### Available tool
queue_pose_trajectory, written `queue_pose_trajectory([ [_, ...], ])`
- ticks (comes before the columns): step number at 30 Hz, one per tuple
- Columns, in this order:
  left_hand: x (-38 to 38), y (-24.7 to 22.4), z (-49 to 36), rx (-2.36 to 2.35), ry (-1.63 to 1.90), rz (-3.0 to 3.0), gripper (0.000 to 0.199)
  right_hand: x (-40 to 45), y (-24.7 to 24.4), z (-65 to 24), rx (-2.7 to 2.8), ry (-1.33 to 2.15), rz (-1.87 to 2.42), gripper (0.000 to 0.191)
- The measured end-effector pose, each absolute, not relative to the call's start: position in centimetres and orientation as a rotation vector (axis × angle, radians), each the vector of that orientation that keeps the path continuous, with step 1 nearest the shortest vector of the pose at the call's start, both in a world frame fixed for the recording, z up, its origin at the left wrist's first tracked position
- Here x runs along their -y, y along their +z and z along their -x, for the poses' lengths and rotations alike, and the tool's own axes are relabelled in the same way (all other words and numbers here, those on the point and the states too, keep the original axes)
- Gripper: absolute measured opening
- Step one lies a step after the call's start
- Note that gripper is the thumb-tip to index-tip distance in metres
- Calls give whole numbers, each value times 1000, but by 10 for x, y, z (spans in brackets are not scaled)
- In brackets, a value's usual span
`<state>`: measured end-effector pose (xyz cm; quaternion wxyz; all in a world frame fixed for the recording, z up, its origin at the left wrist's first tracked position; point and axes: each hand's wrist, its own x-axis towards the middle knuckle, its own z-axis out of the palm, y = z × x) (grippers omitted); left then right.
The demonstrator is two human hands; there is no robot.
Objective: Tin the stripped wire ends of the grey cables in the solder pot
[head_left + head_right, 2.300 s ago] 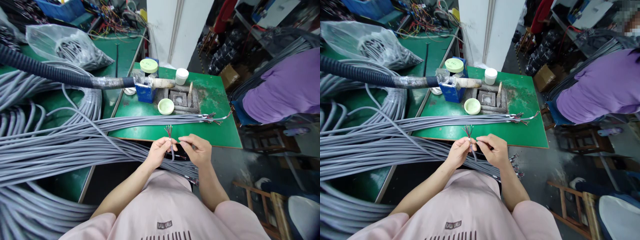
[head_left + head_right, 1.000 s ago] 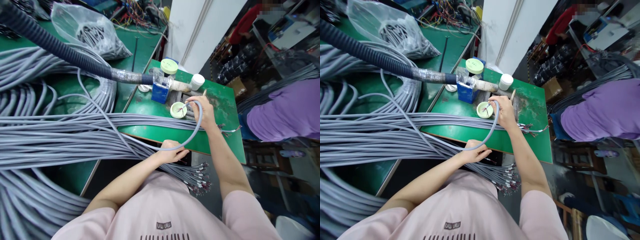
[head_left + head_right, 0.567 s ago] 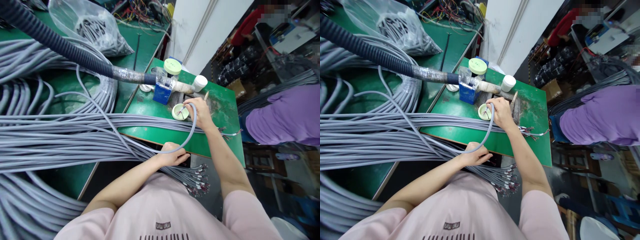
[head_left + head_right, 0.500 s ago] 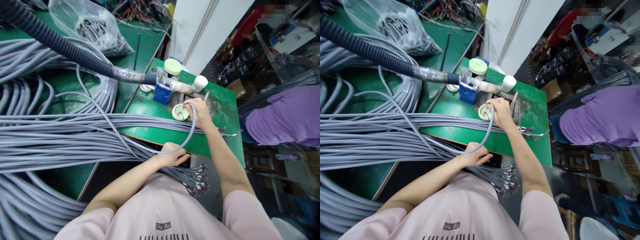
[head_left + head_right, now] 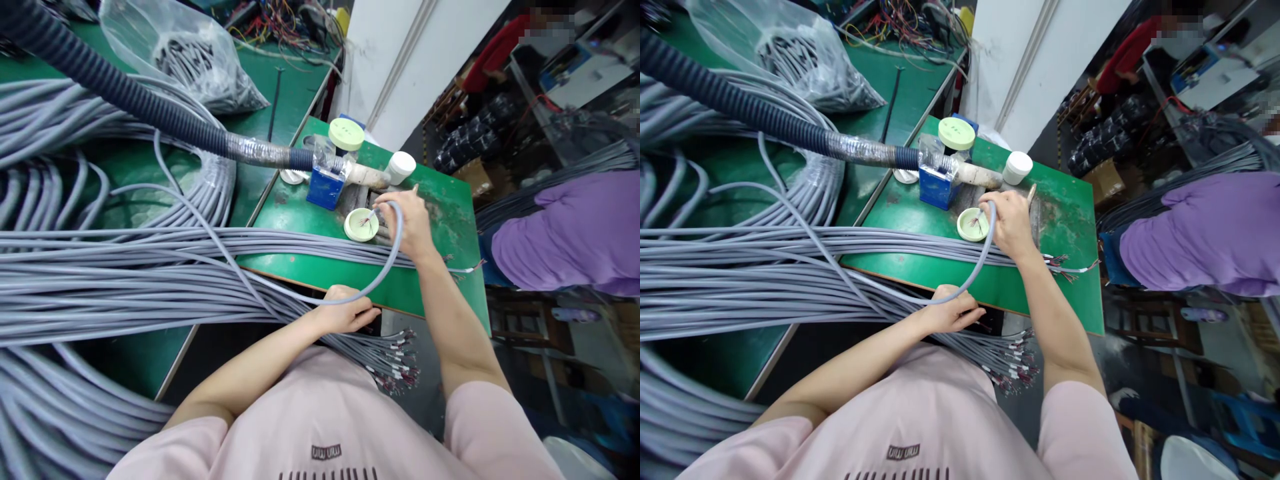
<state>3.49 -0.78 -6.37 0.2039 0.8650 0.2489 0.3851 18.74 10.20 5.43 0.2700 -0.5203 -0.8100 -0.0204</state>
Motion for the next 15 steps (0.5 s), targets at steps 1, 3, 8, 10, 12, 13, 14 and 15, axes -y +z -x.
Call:
queue_pose_trajectory([
  [1, 8, -63, -35, -687, 1072, -2403, 43, -102, 58, -191, 2143, -110, 1417, 28],
  [3, 7, -63, -35, -656, 1089, -2388, 42, -105, 65, -199, 2074, -209, 1455, 29],
  [8, 7, -62, -35, -630, 1118, -2390, 43, -126, 64, -232, 1991, -296, 1549, 34],
  [10, 7, -62, -35, -638, 1103, -2393, 41, -139, 57, -245, 1966, -289, 1586, 37],
  [12, 7, -63, -36, -644, 1089, -2395, 40, -152, 48, -256, 1935, -276, 1631, 41],
  [13, 7, -64, -36, -649, 1084, -2396, 39, -158, 43, -261, 1917, -271, 1656, 43],
  [14, 7, -64, -36, -655, 1082, -2397, 39, -163, 38, -265, 1900, -266, 1682, 44],
  [15, 7, -65, -36, -658, 1081, -2398, 39, -167, 34, -268, 1884, -264, 1709, 45],
])
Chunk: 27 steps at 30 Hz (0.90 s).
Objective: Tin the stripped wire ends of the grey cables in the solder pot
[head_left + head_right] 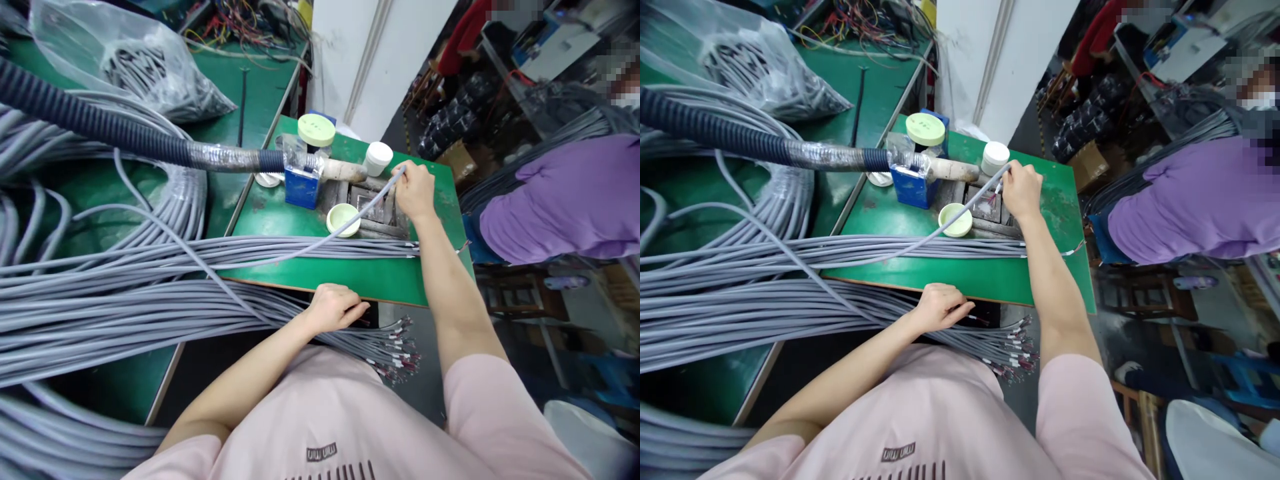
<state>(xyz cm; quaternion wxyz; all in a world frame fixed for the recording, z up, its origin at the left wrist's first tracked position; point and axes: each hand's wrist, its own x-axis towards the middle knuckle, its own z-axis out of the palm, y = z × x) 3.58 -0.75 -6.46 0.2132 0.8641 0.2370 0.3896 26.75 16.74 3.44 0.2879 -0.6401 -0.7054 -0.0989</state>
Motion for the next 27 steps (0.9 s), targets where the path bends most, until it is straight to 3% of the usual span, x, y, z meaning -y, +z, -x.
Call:
queue_pose_trajectory([
  [20, 7, -60, -37, -651, 1127, -2402, 39, -186, 5, -270, 1906, -235, 1767, 39],
  [27, 8, -50, -34, -686, 957, -2198, 39, -165, 30, -263, 1925, -171, 1771, 38],
])
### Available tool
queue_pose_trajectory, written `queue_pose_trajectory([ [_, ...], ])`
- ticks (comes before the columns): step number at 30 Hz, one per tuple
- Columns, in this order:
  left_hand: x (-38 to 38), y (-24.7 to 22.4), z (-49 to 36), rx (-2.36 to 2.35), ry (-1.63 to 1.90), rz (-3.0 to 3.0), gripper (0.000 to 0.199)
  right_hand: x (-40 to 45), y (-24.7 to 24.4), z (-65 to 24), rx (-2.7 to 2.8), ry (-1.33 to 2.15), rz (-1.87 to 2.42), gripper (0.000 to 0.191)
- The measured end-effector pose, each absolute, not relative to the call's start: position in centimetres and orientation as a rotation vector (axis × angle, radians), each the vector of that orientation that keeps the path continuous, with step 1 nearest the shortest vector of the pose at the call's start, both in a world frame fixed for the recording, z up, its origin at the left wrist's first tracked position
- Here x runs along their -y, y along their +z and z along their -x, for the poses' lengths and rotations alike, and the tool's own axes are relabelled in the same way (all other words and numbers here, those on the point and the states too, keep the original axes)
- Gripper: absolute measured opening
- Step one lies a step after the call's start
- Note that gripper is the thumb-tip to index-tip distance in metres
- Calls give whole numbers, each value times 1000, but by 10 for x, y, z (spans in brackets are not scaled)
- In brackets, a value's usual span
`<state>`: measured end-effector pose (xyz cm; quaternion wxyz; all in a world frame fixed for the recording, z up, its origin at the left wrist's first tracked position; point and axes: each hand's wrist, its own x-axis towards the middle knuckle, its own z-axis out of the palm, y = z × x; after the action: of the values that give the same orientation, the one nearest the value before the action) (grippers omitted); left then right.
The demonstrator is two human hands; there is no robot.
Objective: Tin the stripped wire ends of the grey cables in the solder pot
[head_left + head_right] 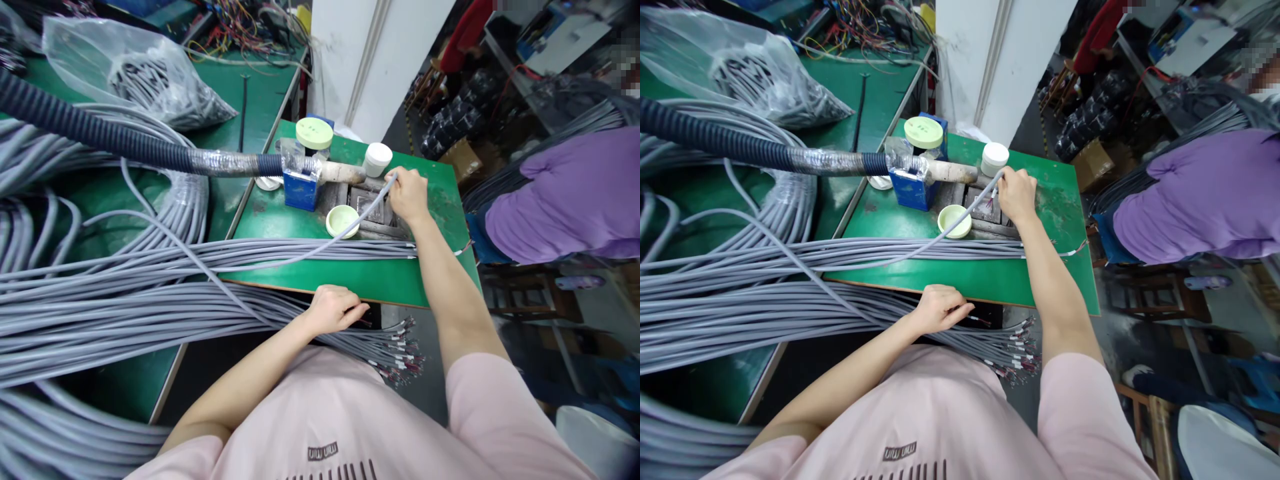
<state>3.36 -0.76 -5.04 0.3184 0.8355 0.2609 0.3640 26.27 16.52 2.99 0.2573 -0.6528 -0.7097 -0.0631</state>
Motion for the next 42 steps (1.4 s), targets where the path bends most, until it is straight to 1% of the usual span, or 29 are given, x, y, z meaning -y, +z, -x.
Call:
queue_pose_trajectory([
  [2, 9, -29, -22, -635, 769, -1943, 36, -141, 49, -256, 1930, -165, 1679, 38],
  [3, 10, -15, -14, -529, 629, -1772, 34, -125, 59, -252, 1942, -173, 1616, 36],
  [4, 11, -2, -5, -354, 489, -1626, 36, -107, 68, -247, 1958, -186, 1553, 34],
  [6, 12, 20, 9, -128, 371, -1402, 42, -67, 82, -236, 1999, -190, 1421, 28],
  [9, 9, 31, 14, -257, 487, -1208, 42, -8, 87, -220, 2170, -111, 1163, 22],
  [12, 6, 20, 1, -459, 686, -1095, 47, 36, 74, -208, 2285, -125, 1029, 30],
  [15, 7, 8, -13, -499, 758, -959, 56, 64, 55, -199, 2359, -191, 941, 36],
  [17, 11, 4, -17, -545, 783, -920, 56, 76, 43, -195, 2387, -204, 936, 38],
  [22, 22, 4, -16, -585, 824, -970, 50, 91, 27, -194, 2404, -219, 1019, 40],
  [27, 26, 6, -16, -608, 823, -990, 50, 95, 22, -192, 2321, -241, 976, 34],
  [34, 29, 6, -16, -641, 808, -965, 49, 95, 14, -187, 2232, -154, 886, 28],
  [42, 30, 3, -16, -646, 799, -930, 49, 98, 10, -187, 2249, -109, 899, 31],
])
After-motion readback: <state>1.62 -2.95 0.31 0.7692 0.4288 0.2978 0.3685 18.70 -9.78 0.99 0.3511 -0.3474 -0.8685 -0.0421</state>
